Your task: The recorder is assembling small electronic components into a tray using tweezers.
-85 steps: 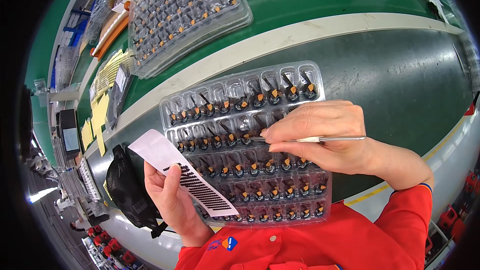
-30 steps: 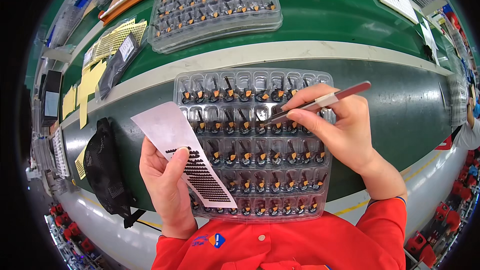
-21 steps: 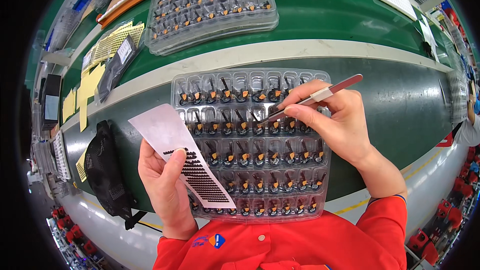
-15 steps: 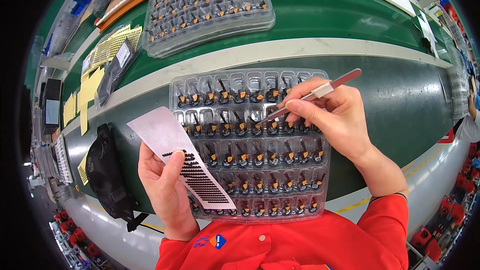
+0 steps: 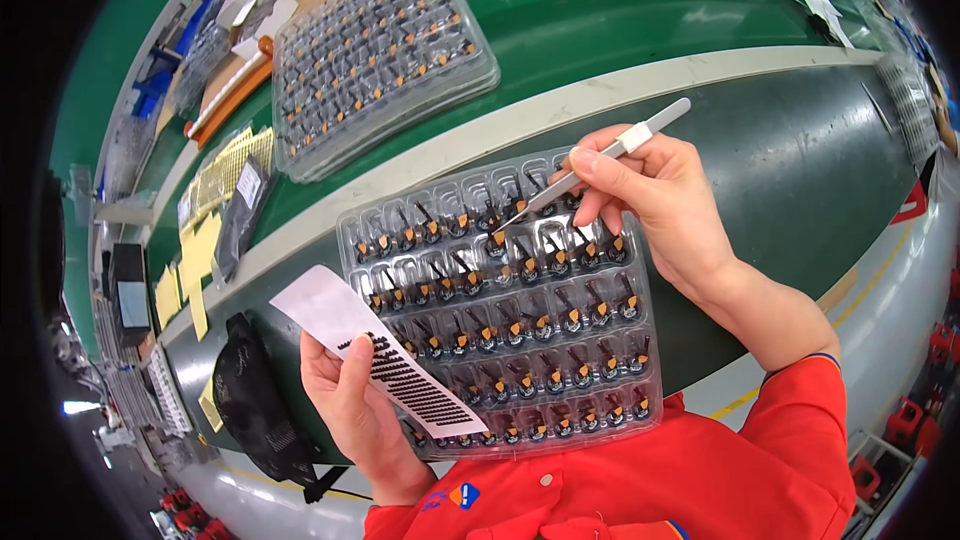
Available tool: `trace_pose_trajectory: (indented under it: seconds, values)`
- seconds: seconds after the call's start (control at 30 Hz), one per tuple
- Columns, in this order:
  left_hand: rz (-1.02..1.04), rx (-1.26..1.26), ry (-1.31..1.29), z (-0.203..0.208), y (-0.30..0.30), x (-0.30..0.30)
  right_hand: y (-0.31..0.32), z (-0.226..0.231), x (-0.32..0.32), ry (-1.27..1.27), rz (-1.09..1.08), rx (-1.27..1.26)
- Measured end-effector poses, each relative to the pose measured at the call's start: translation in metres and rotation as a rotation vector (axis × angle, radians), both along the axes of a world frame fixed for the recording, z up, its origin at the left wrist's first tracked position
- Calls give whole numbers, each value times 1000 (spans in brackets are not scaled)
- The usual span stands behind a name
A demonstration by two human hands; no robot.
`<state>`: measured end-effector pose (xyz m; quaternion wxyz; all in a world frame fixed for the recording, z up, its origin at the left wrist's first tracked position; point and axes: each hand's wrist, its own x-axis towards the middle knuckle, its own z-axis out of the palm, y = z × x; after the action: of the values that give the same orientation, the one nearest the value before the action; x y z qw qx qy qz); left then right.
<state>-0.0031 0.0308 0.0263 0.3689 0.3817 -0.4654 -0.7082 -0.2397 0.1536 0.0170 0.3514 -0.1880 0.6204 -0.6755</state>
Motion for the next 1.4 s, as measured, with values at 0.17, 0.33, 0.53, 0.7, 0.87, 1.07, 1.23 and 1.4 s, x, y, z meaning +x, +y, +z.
trace_pose_trajectory:
  seconds: [0.17,0.33,0.53,0.7,0.87,1.07,1.23,1.4]
  values:
    - [15,-7,16,-1,2,0,4,-4,1,-49,-35,-63]
    - [17,-21,35,-4,1,2,5,-5,4,-57,-71,-78]
    - [25,-20,30,-2,-1,1,4,-3,6,-43,-66,-65]
    - [22,-1,18,-2,-2,0,5,-3,6,-46,-61,-67]
    - [25,-12,15,-1,-1,-2,5,-2,8,-34,-56,-78]
    - [7,-12,-6,2,0,-3,7,-2,8,-31,-43,-81]
    - [-5,-21,-20,1,0,-5,6,-2,8,-26,-39,-77]
    - [0,-16,-33,2,1,-5,7,-3,11,32,-22,-52]
